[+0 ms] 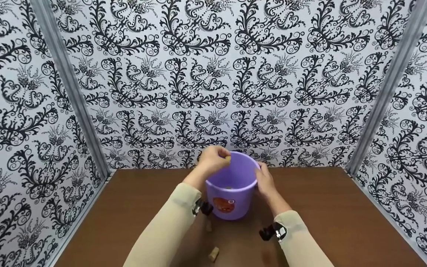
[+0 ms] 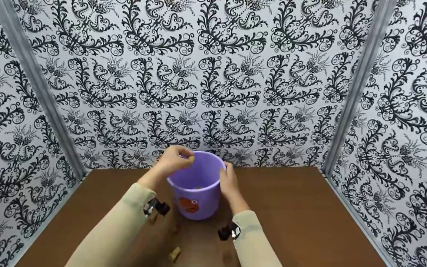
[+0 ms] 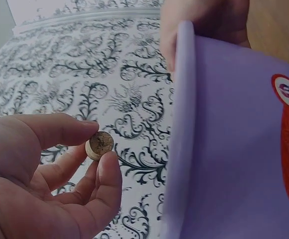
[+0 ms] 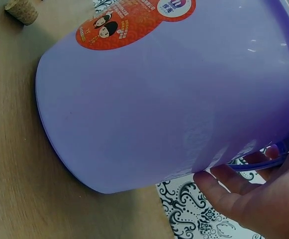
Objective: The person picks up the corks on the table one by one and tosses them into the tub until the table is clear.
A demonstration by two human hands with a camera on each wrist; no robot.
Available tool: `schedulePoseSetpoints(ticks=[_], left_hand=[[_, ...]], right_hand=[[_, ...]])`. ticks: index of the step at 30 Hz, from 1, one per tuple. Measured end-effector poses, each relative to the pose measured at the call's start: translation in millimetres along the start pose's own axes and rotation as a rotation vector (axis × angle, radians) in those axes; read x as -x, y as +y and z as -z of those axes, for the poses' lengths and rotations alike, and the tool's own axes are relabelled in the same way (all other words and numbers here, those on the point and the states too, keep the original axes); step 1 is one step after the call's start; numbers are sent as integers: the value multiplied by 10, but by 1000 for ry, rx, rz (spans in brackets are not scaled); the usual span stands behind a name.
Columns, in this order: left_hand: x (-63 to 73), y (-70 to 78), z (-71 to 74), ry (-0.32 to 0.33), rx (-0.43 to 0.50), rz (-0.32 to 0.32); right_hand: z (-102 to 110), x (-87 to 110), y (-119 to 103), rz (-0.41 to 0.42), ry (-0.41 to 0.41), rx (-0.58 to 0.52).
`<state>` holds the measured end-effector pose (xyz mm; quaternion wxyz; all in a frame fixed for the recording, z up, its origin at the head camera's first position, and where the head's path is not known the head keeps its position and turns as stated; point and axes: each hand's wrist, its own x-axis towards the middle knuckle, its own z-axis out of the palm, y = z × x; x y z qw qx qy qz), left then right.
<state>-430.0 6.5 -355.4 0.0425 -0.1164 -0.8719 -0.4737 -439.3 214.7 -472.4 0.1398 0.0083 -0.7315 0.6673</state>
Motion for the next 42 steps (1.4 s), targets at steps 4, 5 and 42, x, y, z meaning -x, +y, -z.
schedulePoseSetpoints(ticks=[4, 5, 42], left_hand=[[-53, -9, -38, -4, -45, 2], [-67, -9, -43, -3, -54, 2], [20, -88, -13, -15, 2, 5]], right_hand=[[6, -15, 15, 19, 9, 54], [8, -16, 18, 23, 12, 67], [22, 1, -12, 27, 4, 123]])
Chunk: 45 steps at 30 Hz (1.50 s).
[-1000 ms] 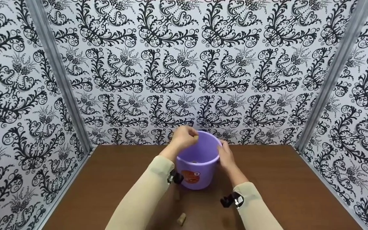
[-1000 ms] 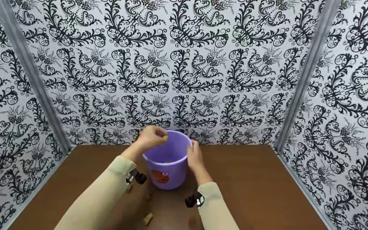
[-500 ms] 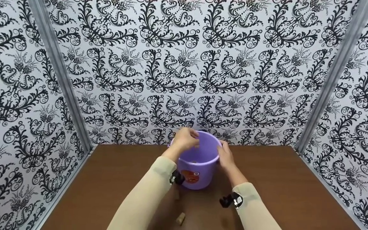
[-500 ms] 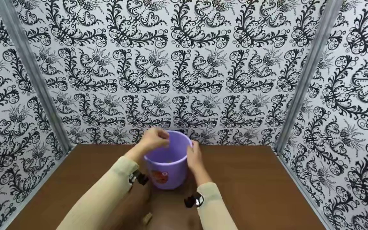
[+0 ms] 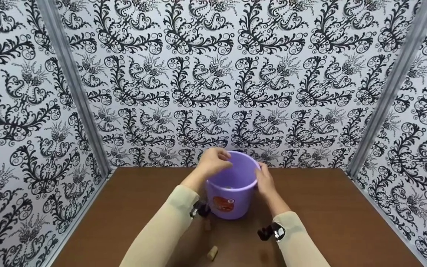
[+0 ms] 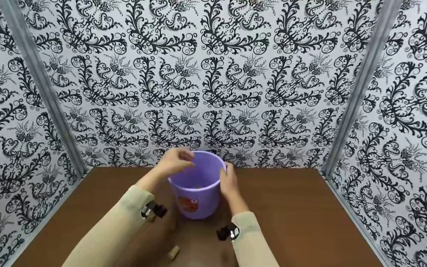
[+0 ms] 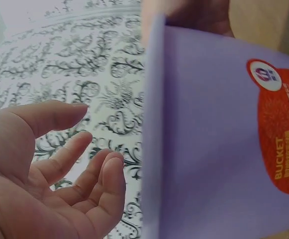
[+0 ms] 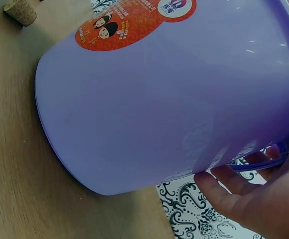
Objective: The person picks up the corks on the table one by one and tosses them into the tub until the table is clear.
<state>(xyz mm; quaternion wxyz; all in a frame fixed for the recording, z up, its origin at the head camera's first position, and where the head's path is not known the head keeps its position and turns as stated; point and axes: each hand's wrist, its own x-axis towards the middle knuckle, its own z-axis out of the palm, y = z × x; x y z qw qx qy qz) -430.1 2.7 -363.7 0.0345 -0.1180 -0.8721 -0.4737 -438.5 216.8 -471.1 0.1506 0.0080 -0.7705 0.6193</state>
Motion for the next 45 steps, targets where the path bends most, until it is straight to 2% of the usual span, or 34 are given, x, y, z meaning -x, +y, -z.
schedulePoseSetpoints(ticks=[4, 13, 16, 23, 28, 33, 39, 42, 45], left_hand=[[131, 8, 39, 6, 33, -33], [490, -82, 42, -27, 40, -146], [592, -130, 66, -19, 35, -186], [763, -222, 154, -6, -21, -234], [900, -322, 171, -29, -33, -270], [1090, -476, 109, -90, 0, -285], [1265, -694, -11, -169, 18, -260], [1328, -782, -66, -181, 35, -245], [1380, -860, -128, -179, -2, -267]], right_hand=[[-5, -9, -8, 1, -8, -3], [-4, -8, 5, -15, 6, 5], [10, -1, 16, -25, 2, -2], [18, -27, 17, 47, -3, 7], [13, -19, 20, 25, -7, -2], [6, -14, 19, 9, -12, -14], [12, -11, 18, -7, -12, -16], [17, -4, 7, -9, -11, -6], [20, -6, 4, -8, -12, -10]])
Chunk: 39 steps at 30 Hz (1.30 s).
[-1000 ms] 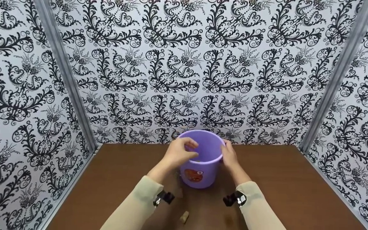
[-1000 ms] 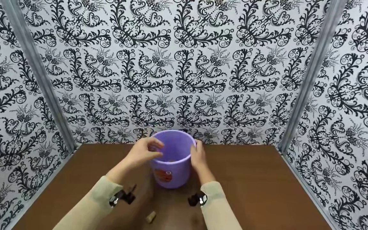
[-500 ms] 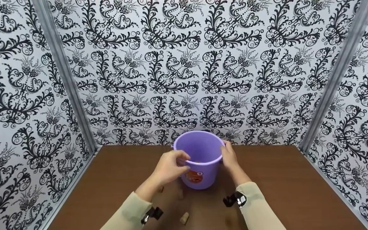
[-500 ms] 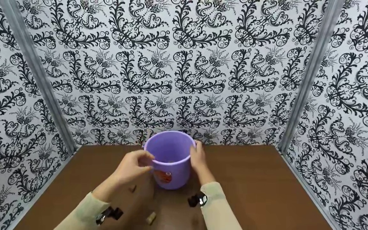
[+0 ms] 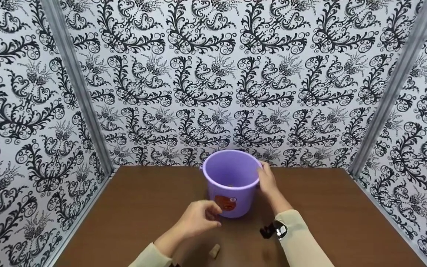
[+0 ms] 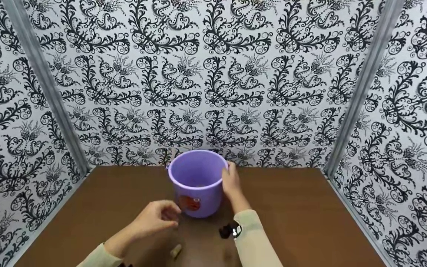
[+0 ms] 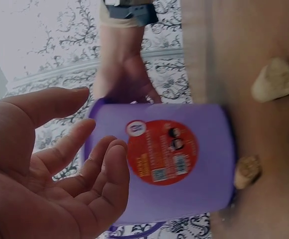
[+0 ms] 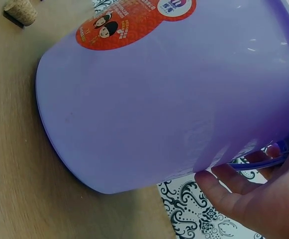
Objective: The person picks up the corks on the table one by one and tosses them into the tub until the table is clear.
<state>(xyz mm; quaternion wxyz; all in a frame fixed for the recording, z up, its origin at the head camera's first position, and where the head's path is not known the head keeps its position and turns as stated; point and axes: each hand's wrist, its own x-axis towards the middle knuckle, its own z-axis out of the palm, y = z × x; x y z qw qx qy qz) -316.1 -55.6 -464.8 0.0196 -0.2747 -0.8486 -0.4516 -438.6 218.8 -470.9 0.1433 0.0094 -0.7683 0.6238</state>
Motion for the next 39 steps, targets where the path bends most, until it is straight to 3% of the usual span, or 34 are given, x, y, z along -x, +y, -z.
schedulePoseSetpoints(ticks=[5, 13, 21, 30, 39], left_hand=[[96, -37, -100, -16, -110, -5], [215, -54, -205, -40, -149, 20], [299, -163, -346, -70, -115, 74], [346, -262, -417, -59, -125, 79], [379, -310, -501, -94, -96, 102]], right_hand=[[11, -7, 9, -19, 4, 19], [21, -6, -3, -31, -4, 6], [13, 3, 6, -23, -7, -27], [-10, 22, -22, -18, -14, -49], [24, 33, 17, 4, -25, -66]])
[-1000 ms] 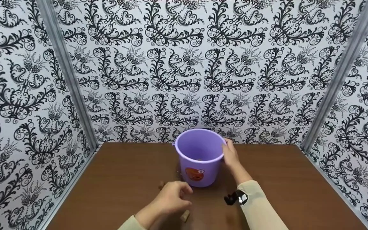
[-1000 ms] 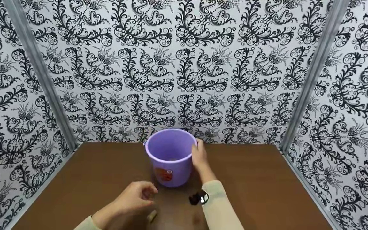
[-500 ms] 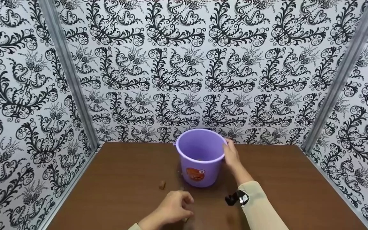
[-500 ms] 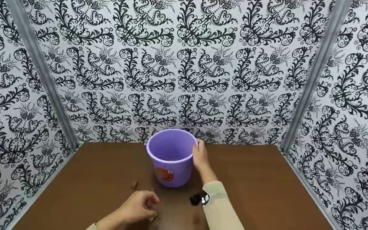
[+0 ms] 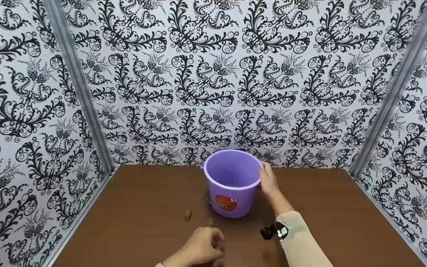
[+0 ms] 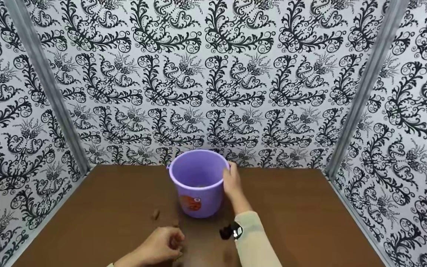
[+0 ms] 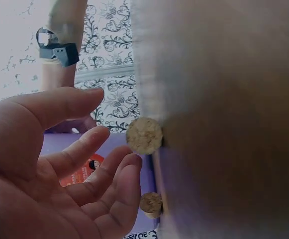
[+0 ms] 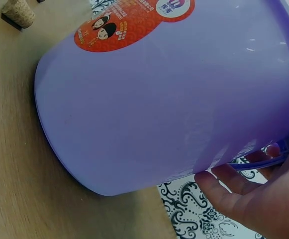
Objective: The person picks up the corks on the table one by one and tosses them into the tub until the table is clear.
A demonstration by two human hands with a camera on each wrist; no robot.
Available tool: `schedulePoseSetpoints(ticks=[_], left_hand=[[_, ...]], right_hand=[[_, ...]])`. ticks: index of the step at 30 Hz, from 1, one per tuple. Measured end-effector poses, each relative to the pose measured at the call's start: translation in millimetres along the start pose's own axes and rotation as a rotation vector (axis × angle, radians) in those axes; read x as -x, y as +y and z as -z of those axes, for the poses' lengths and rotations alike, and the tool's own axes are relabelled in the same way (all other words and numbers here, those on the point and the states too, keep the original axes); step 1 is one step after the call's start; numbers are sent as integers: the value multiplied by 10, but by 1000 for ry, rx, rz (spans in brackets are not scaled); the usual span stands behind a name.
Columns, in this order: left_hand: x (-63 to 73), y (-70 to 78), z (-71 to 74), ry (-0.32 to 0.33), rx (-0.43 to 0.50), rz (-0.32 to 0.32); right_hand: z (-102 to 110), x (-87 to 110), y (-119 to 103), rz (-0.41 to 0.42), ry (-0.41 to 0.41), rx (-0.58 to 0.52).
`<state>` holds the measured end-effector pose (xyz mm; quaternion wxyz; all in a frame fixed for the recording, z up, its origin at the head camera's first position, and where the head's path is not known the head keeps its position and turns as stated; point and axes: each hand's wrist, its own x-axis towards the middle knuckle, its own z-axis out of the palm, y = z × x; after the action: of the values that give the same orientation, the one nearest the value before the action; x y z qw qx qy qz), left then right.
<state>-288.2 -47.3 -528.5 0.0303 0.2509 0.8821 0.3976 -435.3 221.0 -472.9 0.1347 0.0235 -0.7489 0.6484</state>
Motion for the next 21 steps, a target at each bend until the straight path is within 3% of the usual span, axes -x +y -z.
schedulePoseSetpoints(ticks=[10, 14, 21], left_hand=[[15, -79, 27, -29, 15, 45], [9, -133, 32, -14, 13, 27], [10, -182, 8, 8, 4, 18]], right_hand=[[-31, 165, -329, 0, -8, 0], [-13, 151, -320, 4, -8, -3], [-8, 8, -45, 3, 4, 20]])
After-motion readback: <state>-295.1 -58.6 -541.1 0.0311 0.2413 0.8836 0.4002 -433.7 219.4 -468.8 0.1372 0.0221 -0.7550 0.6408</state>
